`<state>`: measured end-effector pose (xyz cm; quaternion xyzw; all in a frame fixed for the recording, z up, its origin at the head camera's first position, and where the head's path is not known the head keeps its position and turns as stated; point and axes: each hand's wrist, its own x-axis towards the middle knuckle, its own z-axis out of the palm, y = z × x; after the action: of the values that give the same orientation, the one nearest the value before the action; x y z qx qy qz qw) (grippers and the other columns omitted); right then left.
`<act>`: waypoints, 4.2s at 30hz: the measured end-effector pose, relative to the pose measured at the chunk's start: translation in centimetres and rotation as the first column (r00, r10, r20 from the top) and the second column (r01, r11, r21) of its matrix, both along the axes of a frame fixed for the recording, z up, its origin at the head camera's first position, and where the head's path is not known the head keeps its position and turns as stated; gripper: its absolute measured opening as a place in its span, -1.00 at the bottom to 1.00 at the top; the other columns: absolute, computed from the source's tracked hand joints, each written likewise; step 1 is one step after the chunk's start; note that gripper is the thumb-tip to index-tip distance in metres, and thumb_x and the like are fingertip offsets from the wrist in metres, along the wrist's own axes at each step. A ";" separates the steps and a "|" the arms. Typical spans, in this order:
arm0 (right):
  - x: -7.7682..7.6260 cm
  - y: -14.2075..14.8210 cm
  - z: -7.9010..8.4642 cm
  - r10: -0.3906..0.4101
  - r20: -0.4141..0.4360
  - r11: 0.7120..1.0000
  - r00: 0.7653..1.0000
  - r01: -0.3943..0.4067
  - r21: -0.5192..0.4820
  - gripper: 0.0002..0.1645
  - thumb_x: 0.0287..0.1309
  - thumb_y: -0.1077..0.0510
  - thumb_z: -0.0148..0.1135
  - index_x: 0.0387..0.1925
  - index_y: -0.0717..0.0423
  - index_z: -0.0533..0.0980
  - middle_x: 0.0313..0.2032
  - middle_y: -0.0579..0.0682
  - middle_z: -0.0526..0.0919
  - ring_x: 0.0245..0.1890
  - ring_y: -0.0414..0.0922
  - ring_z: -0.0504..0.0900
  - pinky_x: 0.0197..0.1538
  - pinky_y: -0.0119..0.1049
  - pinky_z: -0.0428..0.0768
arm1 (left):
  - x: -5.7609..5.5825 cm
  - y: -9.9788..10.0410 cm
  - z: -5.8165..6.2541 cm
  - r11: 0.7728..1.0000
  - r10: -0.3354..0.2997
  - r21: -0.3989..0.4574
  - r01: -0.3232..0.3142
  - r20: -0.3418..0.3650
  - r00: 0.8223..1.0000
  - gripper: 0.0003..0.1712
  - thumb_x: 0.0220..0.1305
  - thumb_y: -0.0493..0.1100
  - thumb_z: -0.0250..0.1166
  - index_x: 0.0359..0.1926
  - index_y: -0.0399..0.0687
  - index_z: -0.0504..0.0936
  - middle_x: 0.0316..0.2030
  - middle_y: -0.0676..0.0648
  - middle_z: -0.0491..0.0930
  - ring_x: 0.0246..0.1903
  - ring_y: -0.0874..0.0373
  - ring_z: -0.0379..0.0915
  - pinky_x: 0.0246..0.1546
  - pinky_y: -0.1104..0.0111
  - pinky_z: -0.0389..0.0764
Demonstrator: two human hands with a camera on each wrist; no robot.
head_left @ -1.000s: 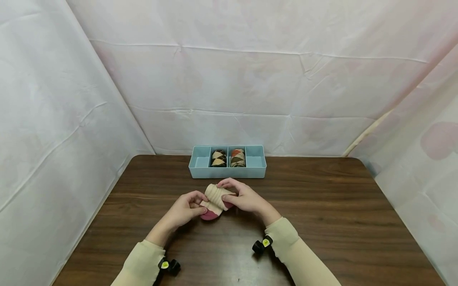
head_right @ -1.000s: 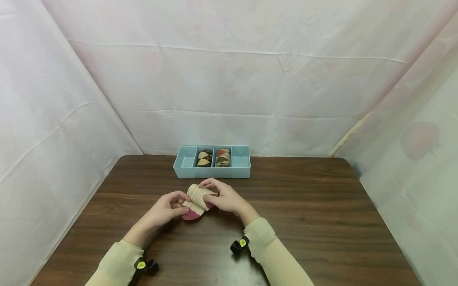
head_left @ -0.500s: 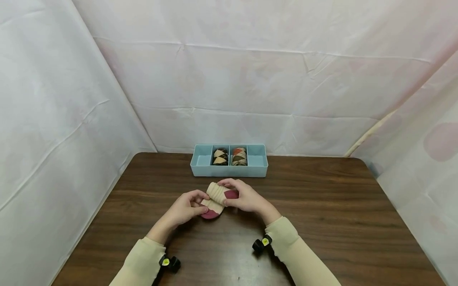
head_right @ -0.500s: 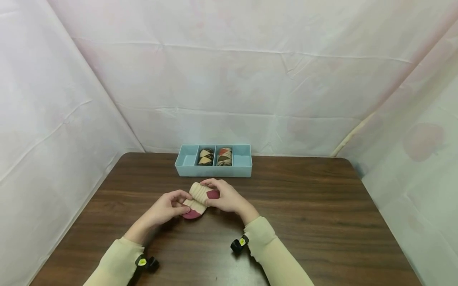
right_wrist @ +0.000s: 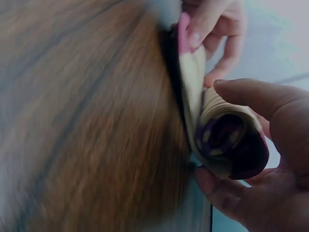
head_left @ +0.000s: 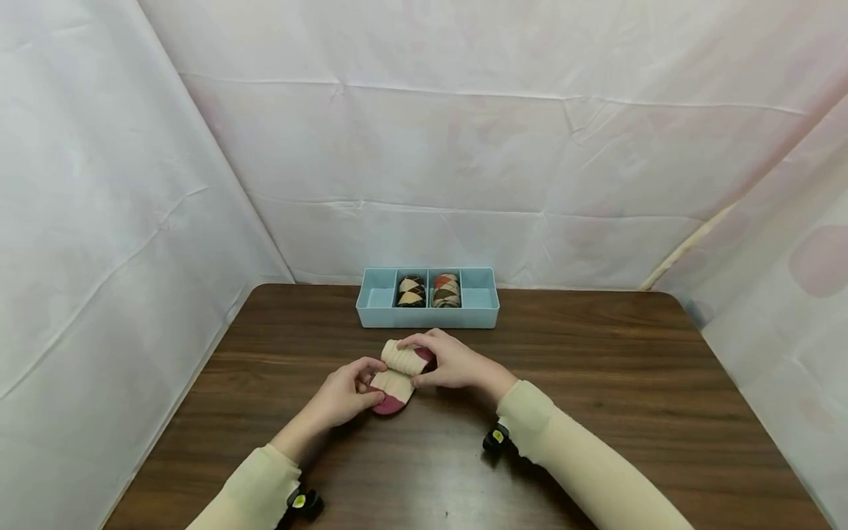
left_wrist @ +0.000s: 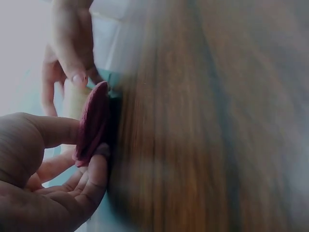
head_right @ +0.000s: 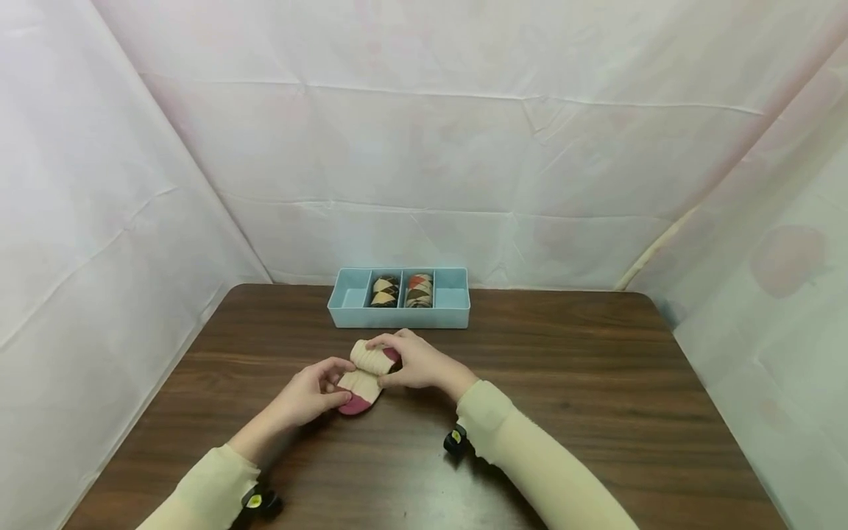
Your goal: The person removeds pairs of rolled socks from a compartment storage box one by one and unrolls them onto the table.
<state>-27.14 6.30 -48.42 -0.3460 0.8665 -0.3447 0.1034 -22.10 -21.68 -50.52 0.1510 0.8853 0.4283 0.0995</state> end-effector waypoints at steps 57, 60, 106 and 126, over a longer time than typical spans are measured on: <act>-3.1 -3.1 0.3 0.077 0.011 0.994 0.997 -0.077 0.074 -0.53 0.56 -0.11 0.32 0.35 -0.07 0.59 0.12 -0.07 0.68 -0.02 -0.12 0.59 0.08 -0.16 0.59 | 1.5 -5.9 1.0 0.934 -0.328 -0.160 0.320 -0.026 0.944 -0.40 0.35 -0.06 0.59 0.37 0.15 0.65 -0.04 0.03 0.53 -0.19 0.17 0.49 -0.17 0.34 0.56; -3.3 -3.2 0.3 0.061 -0.013 0.997 0.998 -0.061 0.058 -0.54 0.59 0.00 0.31 0.36 0.02 0.54 0.20 0.00 0.67 0.14 -0.09 0.62 0.26 -0.10 0.59 | 1.7 -5.9 1.1 0.933 -0.328 -0.160 0.322 -0.013 0.945 -0.39 0.35 -0.07 0.58 0.37 0.14 0.63 -0.03 0.01 0.52 -0.19 0.15 0.48 -0.18 0.33 0.55; -5.2 -3.2 -0.8 0.052 -0.059 0.999 0.997 -0.051 0.017 -0.73 0.54 0.10 0.38 0.16 -0.10 0.56 0.09 -0.09 0.62 0.00 -0.14 0.54 0.12 -0.16 0.59 | 2.7 -6.4 1.9 0.911 -0.358 -0.177 0.373 0.112 0.927 -0.18 0.30 0.00 0.61 0.52 0.27 0.47 0.07 0.02 0.42 -0.07 0.15 0.40 -0.12 0.30 0.51; -5.2 -3.9 -0.2 -0.032 -0.083 0.999 0.996 0.036 0.041 -0.70 0.66 0.06 0.22 0.27 0.01 0.52 0.14 0.03 0.71 0.16 -0.05 0.67 0.23 -0.07 0.64 | 2.9 -6.8 1.8 0.911 -0.350 -0.175 0.373 0.146 0.925 -0.17 0.31 0.01 0.60 0.53 0.27 0.45 0.08 0.03 0.43 -0.01 0.10 0.38 -0.07 0.27 0.52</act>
<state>-32.38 2.41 -48.64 -0.3428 0.8829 -0.3133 0.0692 -19.24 -28.48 -48.74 0.2775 0.8734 0.3195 0.2410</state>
